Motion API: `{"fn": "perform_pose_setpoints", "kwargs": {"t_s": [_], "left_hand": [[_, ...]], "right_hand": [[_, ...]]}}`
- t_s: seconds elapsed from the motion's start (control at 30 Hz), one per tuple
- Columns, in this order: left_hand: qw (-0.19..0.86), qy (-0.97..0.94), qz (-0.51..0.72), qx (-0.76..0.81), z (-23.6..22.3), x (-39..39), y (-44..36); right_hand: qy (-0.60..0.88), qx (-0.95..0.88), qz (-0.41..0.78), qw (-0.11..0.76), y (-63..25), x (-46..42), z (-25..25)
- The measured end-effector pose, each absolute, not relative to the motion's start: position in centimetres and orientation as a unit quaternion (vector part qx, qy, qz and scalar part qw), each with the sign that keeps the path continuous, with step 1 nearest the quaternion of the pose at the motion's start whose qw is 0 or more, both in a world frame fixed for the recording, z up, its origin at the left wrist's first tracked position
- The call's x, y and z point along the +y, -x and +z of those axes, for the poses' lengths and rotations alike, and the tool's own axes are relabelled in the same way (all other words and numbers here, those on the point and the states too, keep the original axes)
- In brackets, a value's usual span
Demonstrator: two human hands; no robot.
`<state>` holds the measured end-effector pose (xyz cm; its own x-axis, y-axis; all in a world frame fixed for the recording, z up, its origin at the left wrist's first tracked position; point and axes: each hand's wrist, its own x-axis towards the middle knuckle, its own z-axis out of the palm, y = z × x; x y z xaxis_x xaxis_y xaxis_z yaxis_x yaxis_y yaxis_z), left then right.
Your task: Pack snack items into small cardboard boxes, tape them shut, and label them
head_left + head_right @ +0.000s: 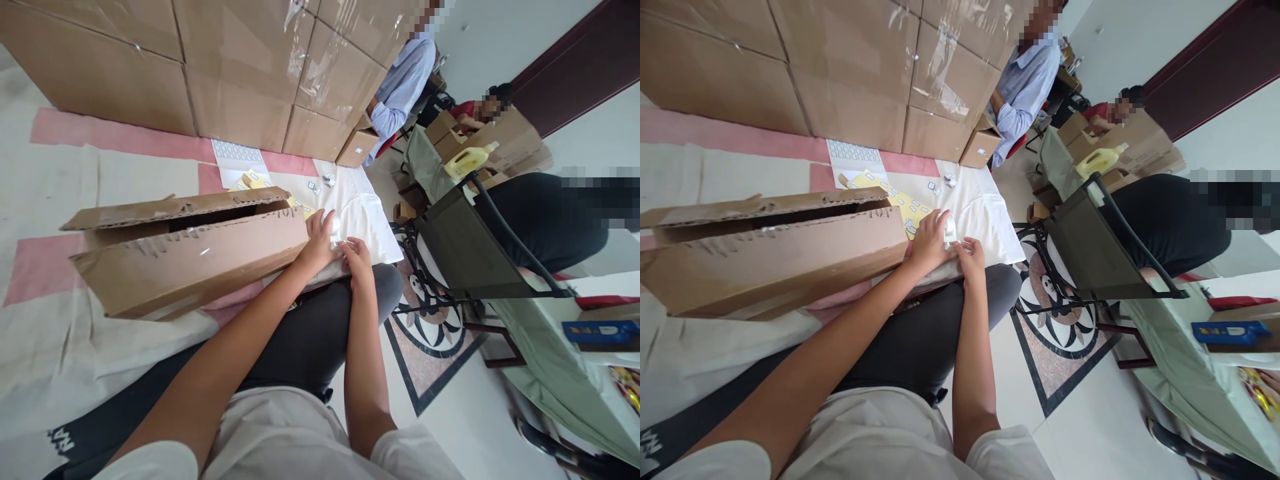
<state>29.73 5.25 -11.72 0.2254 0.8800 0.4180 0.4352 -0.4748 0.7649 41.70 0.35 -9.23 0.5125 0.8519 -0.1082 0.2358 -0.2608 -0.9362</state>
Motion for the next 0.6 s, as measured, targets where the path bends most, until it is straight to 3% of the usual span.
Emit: {"fn": "perform_pose_setpoints", "kwargs": {"t_s": [0.6], "left_hand": [[0.228, -0.751, 0.424, 0.451, -12.07, 5.27, -29.64]], "right_hand": [[0.692, -0.369, 0.382, 0.488, -41.49, 0.7, -8.42]]}}
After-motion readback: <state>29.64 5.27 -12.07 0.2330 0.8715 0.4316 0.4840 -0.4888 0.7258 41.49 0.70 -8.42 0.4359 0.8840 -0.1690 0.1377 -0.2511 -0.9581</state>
